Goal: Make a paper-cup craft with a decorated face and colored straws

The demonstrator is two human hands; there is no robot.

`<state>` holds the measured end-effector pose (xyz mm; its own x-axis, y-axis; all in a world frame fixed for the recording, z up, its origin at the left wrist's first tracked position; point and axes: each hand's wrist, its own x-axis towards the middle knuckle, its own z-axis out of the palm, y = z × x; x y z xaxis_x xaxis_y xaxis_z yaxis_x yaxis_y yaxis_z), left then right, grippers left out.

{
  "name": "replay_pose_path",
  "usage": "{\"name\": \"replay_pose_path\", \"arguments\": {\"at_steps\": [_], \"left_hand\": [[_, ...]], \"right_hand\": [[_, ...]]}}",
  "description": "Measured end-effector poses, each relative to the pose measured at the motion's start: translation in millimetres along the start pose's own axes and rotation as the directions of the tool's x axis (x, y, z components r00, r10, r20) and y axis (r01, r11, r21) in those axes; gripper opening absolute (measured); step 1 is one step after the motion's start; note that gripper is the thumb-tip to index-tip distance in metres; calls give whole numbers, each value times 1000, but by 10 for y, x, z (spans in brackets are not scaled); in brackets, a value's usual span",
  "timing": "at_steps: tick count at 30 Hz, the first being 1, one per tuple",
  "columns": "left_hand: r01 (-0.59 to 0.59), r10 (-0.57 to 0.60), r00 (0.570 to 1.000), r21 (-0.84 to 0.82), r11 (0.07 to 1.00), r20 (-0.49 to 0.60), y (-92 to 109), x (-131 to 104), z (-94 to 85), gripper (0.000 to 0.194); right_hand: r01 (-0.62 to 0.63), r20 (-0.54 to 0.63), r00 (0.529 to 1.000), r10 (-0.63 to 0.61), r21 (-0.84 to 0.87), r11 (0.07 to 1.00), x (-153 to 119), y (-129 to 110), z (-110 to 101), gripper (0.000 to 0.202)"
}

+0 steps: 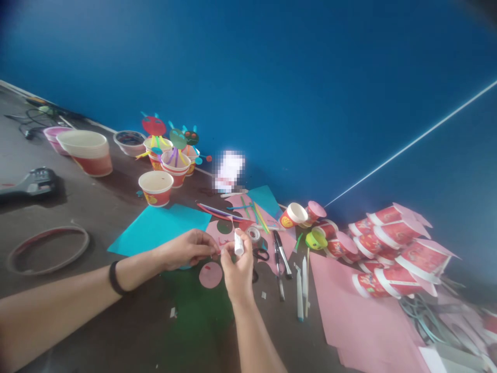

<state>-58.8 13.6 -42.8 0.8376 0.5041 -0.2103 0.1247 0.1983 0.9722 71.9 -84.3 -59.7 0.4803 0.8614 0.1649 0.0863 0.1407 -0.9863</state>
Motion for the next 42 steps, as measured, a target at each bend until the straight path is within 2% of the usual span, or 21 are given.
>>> {"name": "replay_pose_path", "arguments": {"at_steps": [15,22,30,34,38,42], "left_hand": [[-21,25,998,65,998,-58,-11,13,11,27],[-32,33,999,71,997,-16,-30,26,-2,27],[-22,24,1000,87,996,-17,-78,33,-27,26],[12,-8,999,85,996,-48,-79,40,-24,25],[40,-34,997,81,996,-71,-64,32,-4,23],[40,-37,998,58,998,-54,-34,18,17,21]], "right_hand": [[62,37,998,-60,-56,996,-13,-7,3,48],[30,45,999,-30,-9,1000,-15,6,-3,49],[-29,-12,999,30,62,998,7,-37,-23,49],[-75,38,997,71,110,991,7,-54,-39,51],[-73,82,994,68,59,996,2,-15,-43,48],[-45,77,996,47,-26,999,8,34,-42,45]]}}
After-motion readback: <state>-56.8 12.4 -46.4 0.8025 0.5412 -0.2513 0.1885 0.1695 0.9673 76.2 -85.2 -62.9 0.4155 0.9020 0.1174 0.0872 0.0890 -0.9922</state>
